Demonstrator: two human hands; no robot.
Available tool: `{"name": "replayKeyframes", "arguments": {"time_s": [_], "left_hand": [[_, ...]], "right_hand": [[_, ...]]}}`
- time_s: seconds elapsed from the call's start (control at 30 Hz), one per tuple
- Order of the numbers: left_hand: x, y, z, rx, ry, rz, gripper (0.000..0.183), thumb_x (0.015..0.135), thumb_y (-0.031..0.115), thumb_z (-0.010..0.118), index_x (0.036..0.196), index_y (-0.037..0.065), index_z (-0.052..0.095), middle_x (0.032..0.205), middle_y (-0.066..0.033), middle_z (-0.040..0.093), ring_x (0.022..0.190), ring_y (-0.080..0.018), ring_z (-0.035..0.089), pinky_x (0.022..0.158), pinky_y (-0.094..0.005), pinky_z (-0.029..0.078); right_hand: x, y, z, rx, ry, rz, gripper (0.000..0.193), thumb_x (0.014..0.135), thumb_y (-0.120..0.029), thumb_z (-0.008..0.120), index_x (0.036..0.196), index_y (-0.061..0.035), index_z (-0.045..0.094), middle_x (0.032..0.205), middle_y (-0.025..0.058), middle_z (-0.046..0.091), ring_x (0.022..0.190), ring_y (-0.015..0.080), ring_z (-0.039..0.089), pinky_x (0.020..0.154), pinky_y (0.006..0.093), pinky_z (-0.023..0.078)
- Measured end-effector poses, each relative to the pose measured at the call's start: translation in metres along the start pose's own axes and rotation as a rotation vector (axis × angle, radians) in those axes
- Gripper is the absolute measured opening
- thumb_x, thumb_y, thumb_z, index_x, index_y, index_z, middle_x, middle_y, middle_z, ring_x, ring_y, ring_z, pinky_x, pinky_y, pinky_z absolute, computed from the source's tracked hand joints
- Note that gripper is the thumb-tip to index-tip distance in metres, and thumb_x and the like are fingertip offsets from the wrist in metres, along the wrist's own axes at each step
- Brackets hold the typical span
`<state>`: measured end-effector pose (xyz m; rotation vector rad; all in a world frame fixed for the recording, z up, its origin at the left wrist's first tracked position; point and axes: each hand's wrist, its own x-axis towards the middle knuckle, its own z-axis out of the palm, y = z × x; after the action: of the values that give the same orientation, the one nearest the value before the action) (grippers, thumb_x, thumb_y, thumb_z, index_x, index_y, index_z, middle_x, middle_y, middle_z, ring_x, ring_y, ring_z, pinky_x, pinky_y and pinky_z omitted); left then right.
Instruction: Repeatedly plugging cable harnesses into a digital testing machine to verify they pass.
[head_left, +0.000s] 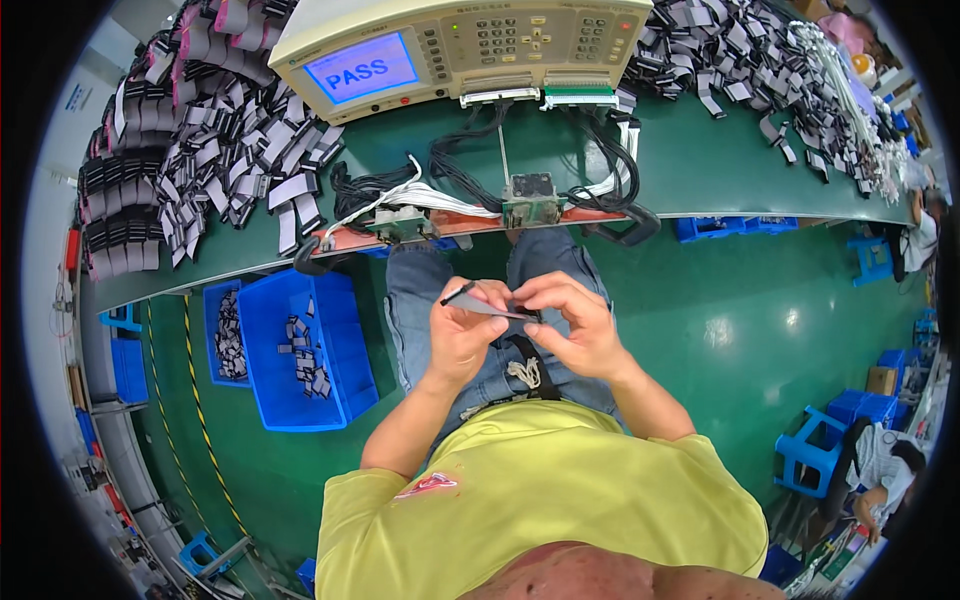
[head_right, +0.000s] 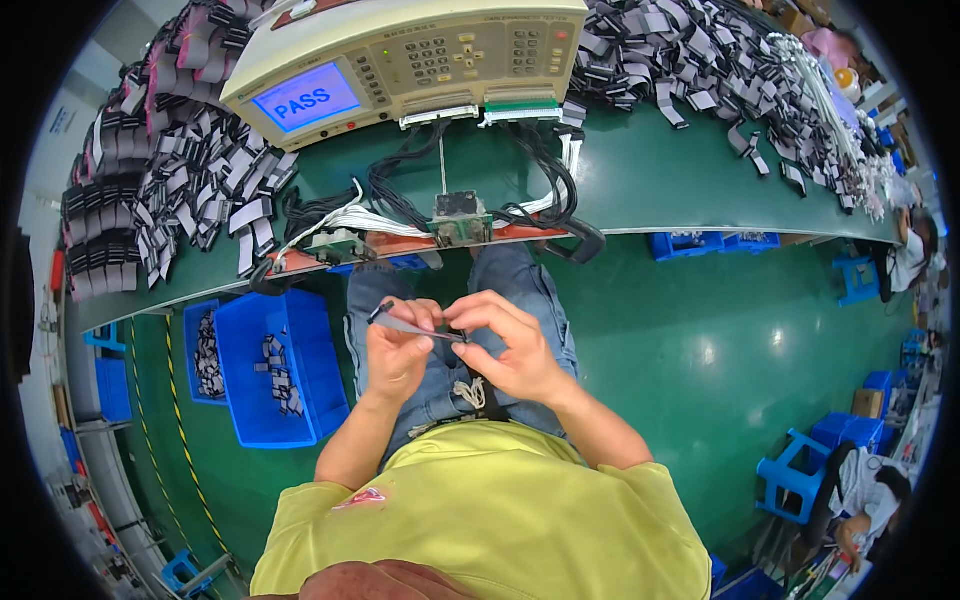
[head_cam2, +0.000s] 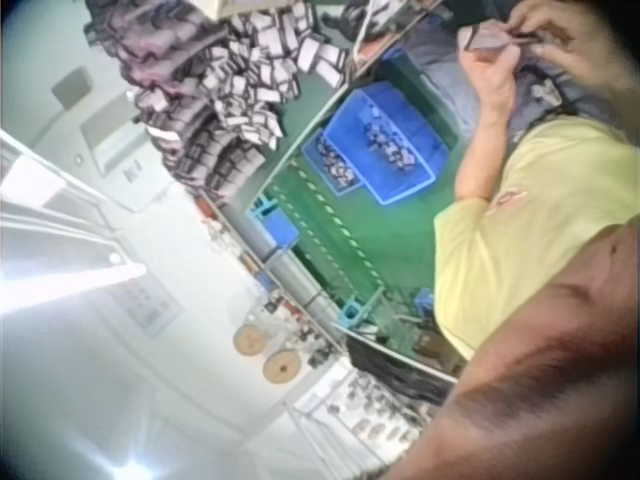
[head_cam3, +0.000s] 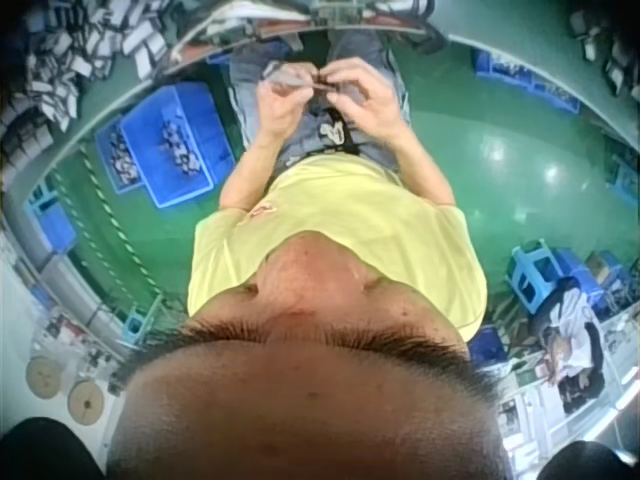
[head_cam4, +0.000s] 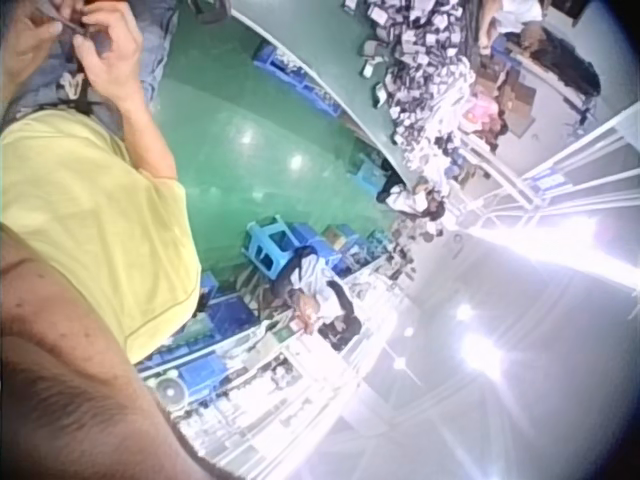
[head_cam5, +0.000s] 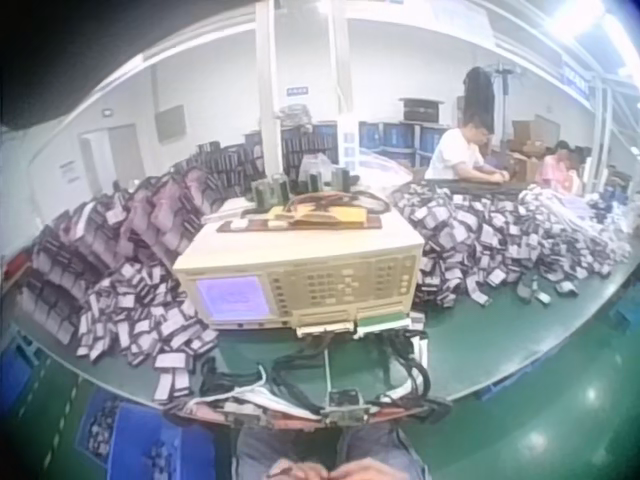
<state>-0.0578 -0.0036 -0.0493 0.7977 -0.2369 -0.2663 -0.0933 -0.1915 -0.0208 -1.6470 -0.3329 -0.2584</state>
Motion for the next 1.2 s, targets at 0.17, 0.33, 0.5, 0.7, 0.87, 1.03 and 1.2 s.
{"name": "replayKeyframes", "arguments": {"time_s": [0.17,0.33,0.5,0.7,0.87,1.03,1.2], "left_hand": [[-0.002,0.023,-0.016,-0.012,-0.117,-0.23,0.048,0.088,0.008,0.081,0.129,0.001,0.059,0.107,-0.0106,0.068,0.103,-0.0216,0.067,0.091,-0.0341,0.052],[-0.009,0.006,-0.036,0.042,-0.298,-0.374,0.039,0.096,0.007,0.074,0.131,-0.002,0.063,0.113,-0.0117,0.072,0.107,-0.018,0.068,0.096,-0.0329,0.053],[-0.005,-0.006,-0.028,0.104,-0.336,-0.224,0.017,0.095,0.003,0.076,0.109,-0.001,0.068,0.111,-0.0135,0.072,0.107,-0.0224,0.068,0.095,-0.0356,0.053],[-0.003,-0.004,-0.02,0.222,-0.326,-0.081,0.024,0.087,0.008,0.084,0.1,0.002,0.065,0.097,-0.0124,0.07,0.096,-0.0279,0.065,0.087,-0.0424,0.051],[0.001,-0.001,-0.019,0.264,-0.362,0.023,0.02,0.086,-0.001,0.083,0.099,-0.001,0.068,0.1,-0.0124,0.07,0.097,-0.0252,0.066,0.085,-0.0372,0.052],[0.003,0.009,-0.019,0.389,-0.27,0.039,0.022,0.082,0.0,0.086,0.096,0.0,0.068,0.094,-0.0102,0.068,0.091,-0.022,0.065,0.081,-0.0338,0.051],[0.007,0.02,-0.014,0.622,-0.215,0.189,0.022,0.081,-0.001,0.086,0.093,0.0,0.067,0.089,-0.0091,0.066,0.084,-0.019,0.063,0.075,-0.0302,0.05]], "right_hand": [[-0.001,-0.014,-0.029,0.143,-0.145,-0.001,0.029,0.085,0.001,0.074,0.112,0.0007,0.066,0.1,0.0119,0.07,0.086,0.0202,0.067,0.074,0.0318,0.054],[0.0,-0.023,-0.037,0.217,-0.172,0.073,0.03,0.087,-0.003,0.075,0.116,0.0005,0.069,0.092,0.007,0.066,0.075,0.0143,0.061,0.065,0.0276,0.047],[0.001,-0.023,-0.034,0.107,-0.09,0.044,0.031,0.086,-0.003,0.076,0.116,0.0011,0.07,0.095,0.0085,0.068,0.08,0.0143,0.062,0.066,0.0269,0.047],[0.0,-0.024,-0.036,0.142,-0.115,0.107,0.033,0.086,0.0,0.078,0.117,0.0039,0.066,0.104,0.0145,0.068,0.096,0.0207,0.065,0.083,0.0331,0.053],[0.002,-0.02,-0.03,0.19,-0.086,0.088,0.039,0.085,0.004,0.077,0.121,0.0018,0.063,0.104,0.0129,0.067,0.097,0.0202,0.065,0.084,0.0337,0.052],[-0.003,-0.015,-0.042,0.153,-0.118,0.137,0.035,0.084,0.005,0.078,0.116,0.0018,0.065,0.101,0.0113,0.065,0.094,0.0189,0.063,0.082,0.0328,0.051],[-0.002,-0.012,-0.04,0.112,-0.097,0.138,0.026,0.084,0.007,0.078,0.106,0.0016,0.065,0.1,0.0101,0.064,0.09,0.0163,0.061,0.078,0.0298,0.05]]}}
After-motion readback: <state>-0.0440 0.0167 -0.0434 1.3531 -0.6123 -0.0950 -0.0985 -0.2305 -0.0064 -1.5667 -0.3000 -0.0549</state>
